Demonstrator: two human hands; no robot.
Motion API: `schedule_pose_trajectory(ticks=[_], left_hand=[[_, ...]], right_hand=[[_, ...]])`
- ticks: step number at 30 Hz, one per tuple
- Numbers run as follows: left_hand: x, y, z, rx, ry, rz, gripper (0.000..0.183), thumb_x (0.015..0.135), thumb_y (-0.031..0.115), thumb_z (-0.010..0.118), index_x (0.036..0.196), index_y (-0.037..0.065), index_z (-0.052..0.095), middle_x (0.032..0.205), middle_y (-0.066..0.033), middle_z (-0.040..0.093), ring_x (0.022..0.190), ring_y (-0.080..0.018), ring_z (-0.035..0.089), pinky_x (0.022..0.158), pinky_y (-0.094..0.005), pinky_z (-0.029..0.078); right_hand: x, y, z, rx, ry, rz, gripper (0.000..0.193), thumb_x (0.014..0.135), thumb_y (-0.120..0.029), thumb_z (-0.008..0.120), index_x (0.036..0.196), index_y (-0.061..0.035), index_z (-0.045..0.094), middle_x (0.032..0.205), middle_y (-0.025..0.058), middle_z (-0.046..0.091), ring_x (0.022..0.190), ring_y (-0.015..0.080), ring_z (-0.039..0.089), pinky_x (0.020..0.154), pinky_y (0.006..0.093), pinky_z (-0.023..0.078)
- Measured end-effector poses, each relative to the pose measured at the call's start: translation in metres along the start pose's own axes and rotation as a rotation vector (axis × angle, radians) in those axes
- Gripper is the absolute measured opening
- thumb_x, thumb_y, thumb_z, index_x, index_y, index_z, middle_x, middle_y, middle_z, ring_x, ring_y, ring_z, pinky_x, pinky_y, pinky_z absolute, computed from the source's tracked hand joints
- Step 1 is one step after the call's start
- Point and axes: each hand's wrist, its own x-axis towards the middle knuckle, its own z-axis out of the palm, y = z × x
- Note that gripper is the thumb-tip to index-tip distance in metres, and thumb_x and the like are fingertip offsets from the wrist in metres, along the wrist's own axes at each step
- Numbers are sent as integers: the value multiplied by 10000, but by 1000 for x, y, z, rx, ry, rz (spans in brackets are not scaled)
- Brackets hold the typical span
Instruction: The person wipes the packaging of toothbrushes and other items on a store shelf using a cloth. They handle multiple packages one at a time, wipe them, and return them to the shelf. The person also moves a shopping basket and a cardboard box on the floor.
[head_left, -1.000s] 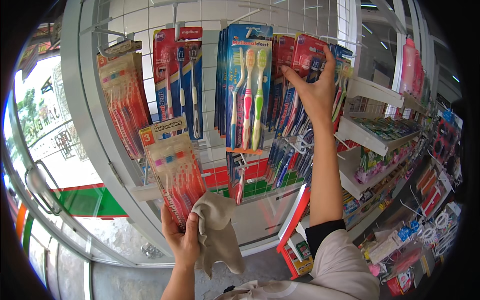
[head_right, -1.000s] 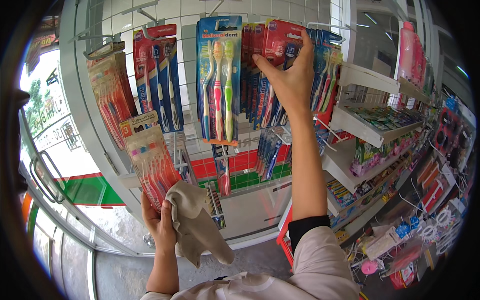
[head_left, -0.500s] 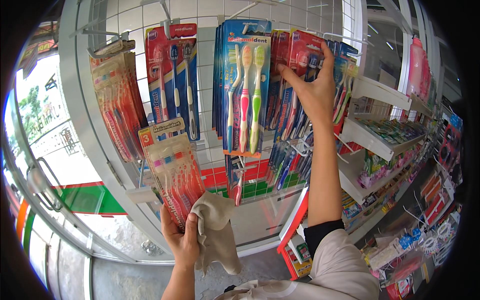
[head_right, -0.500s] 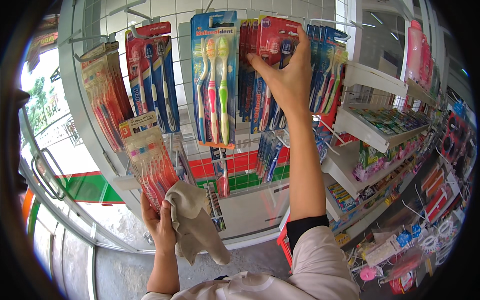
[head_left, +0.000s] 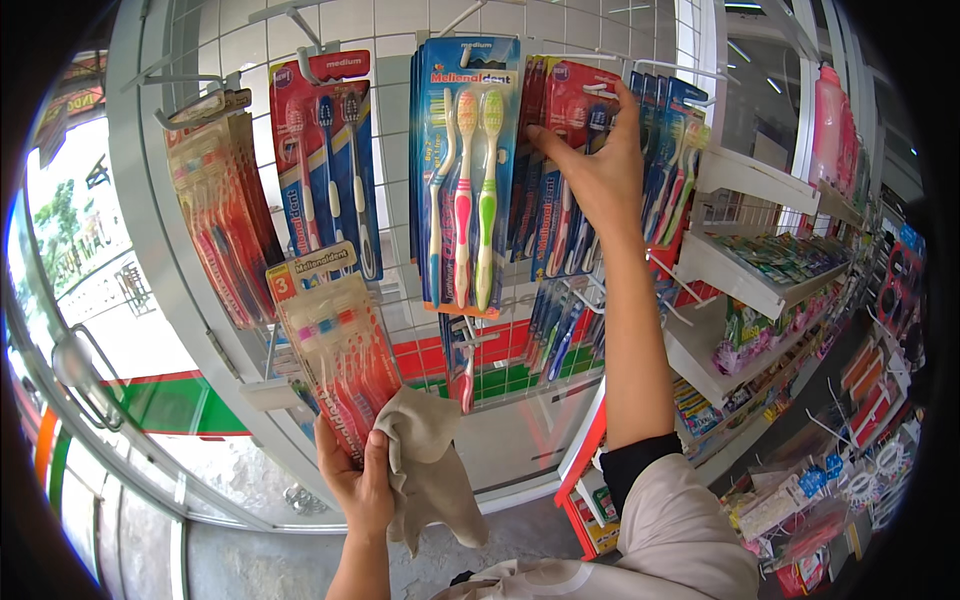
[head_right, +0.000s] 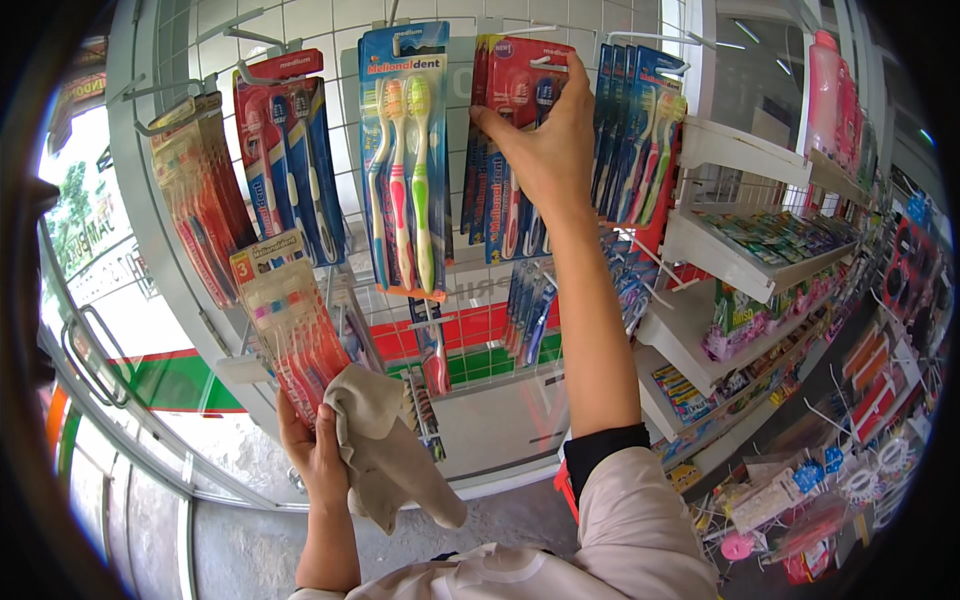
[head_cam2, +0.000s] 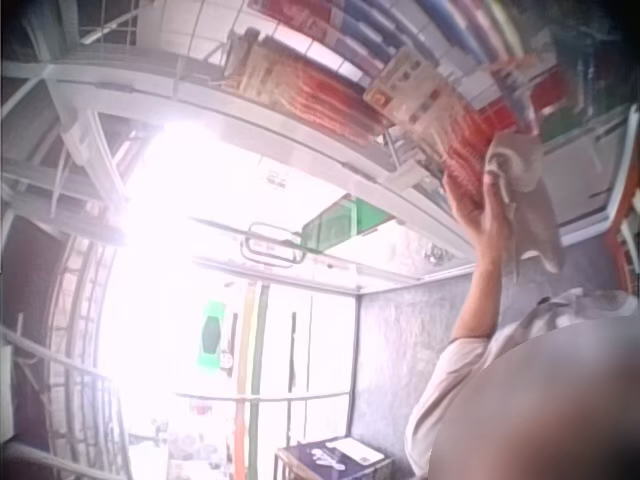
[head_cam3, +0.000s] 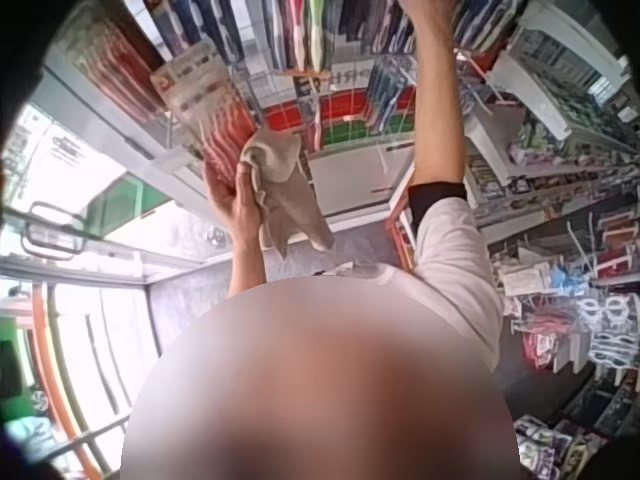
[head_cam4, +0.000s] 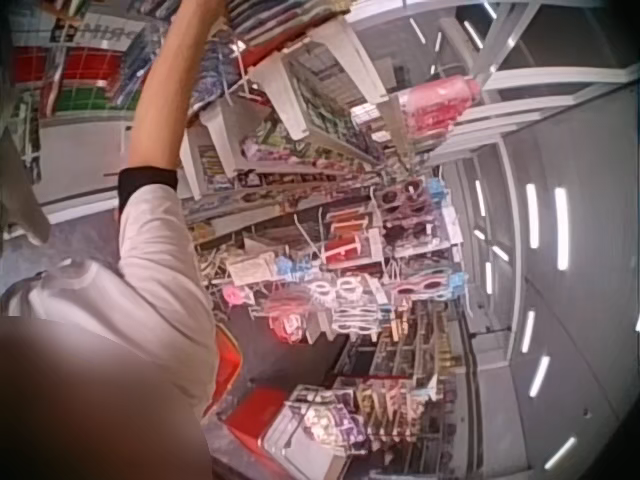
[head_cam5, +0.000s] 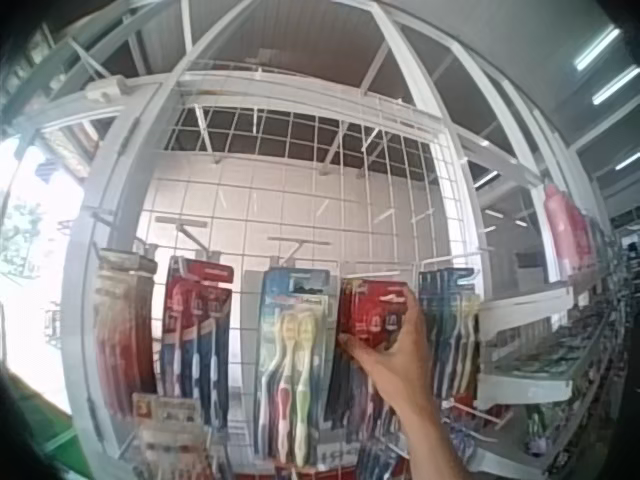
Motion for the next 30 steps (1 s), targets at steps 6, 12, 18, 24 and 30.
schedule_pose_trajectory(ticks=[6,12,18,24,30], left_hand=[[-1,-2,-1,5,0,-12,429,946,68,608,1315,-29,413,1198,-109,593,1048,-147,589,900,-276,474],[0,1,-3,20,-10,-8,412,939,41,605,1302,-35,426,1194,-105,594,1040,-141,585,895,-273,473],[0,1,-4,32,8,-20,393,939,24,591,1293,-31,430,1197,-104,589,1048,-141,576,904,-274,463],[-1,3,-8,17,-28,-38,388,939,20,587,1288,-32,427,1201,-101,584,1057,-141,569,913,-273,454],[-1,8,-11,16,-13,-29,392,940,35,590,1291,-32,429,1190,-97,586,1056,-145,568,918,-280,450]], right_hand=[[-4,9,3,136,-68,-10,1116,651,-414,882,1445,62,259,1365,262,429,1241,381,483,1039,404,407],[-22,6,2,-60,149,-47,1041,736,-443,826,1444,71,263,1429,280,379,1294,387,443,1066,451,374],[-48,-35,9,385,111,-197,473,817,-255,787,1192,-52,582,1105,98,584,968,241,609,765,370,520],[-48,-60,30,162,50,-216,525,768,-258,816,1129,-3,533,1017,146,581,900,270,598,763,361,486],[-41,-63,37,237,121,-179,440,774,-170,775,1098,3,533,971,146,593,878,282,609,770,376,494]])
